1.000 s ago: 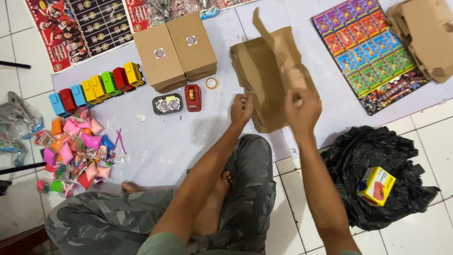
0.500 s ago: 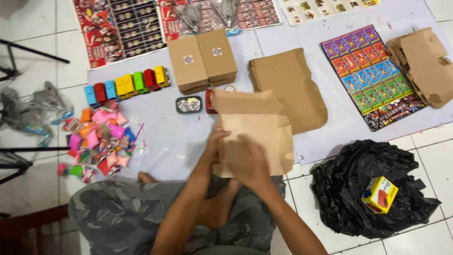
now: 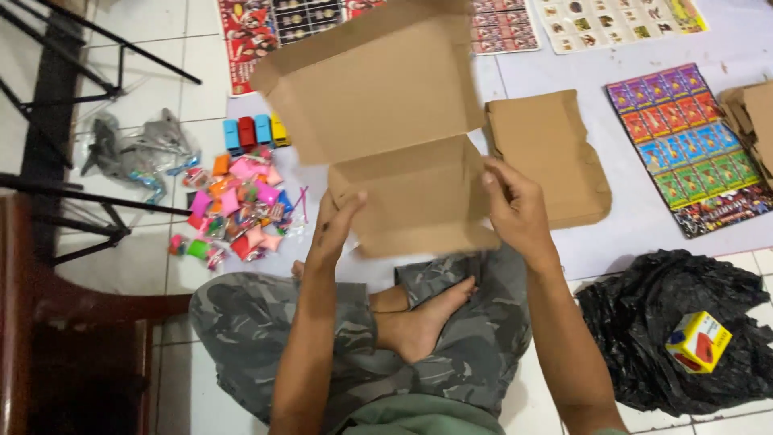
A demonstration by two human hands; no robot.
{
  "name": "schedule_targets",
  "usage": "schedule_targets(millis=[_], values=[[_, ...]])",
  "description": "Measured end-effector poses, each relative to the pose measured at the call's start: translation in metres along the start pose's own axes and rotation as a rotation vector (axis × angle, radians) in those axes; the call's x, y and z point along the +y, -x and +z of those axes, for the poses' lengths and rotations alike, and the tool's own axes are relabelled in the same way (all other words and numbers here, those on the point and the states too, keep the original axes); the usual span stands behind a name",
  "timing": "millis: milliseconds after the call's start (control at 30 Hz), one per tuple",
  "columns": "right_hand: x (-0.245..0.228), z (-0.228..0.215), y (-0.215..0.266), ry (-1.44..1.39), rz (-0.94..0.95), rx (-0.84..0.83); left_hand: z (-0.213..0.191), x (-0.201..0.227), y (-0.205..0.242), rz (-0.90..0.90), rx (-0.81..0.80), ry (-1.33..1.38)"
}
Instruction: The person is sitting on the floor, folding cardboard boxes and packing items wrapped in black plastic into them.
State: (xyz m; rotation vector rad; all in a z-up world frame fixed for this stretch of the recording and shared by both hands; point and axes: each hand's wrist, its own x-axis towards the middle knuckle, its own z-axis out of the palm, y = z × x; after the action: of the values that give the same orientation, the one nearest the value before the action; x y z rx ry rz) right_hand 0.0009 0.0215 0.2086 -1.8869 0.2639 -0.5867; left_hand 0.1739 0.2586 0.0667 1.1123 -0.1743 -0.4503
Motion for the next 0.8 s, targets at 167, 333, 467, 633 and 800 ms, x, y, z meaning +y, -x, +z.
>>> schedule_targets(millis=[167,333,467,633,800], values=[[-0.044,0.027,-0.015,0.726,-0.674,0.221,0.007,0.042,0.025,-0.376,-0.326,-0.879],[-0.045,0.053,-0.017,0.857,-0.786,0.239,0.060,0.085,0.057,-0.282,-0.399,-0.395],[-0.050,0.063,-0.011,0.788,-0.758,0.178,0.075,0.046,0.038,-0.266,-0.355,0.118],[-0.051,0.070,-0.004,0.728,-0.732,0.192,0.107,0.057,0.038,-0.228,-0.112,0.183],[-0.052,0.065,0.001,0.666,-0.713,0.253,0.113,0.056,0.036,-0.094,0.000,0.126]])
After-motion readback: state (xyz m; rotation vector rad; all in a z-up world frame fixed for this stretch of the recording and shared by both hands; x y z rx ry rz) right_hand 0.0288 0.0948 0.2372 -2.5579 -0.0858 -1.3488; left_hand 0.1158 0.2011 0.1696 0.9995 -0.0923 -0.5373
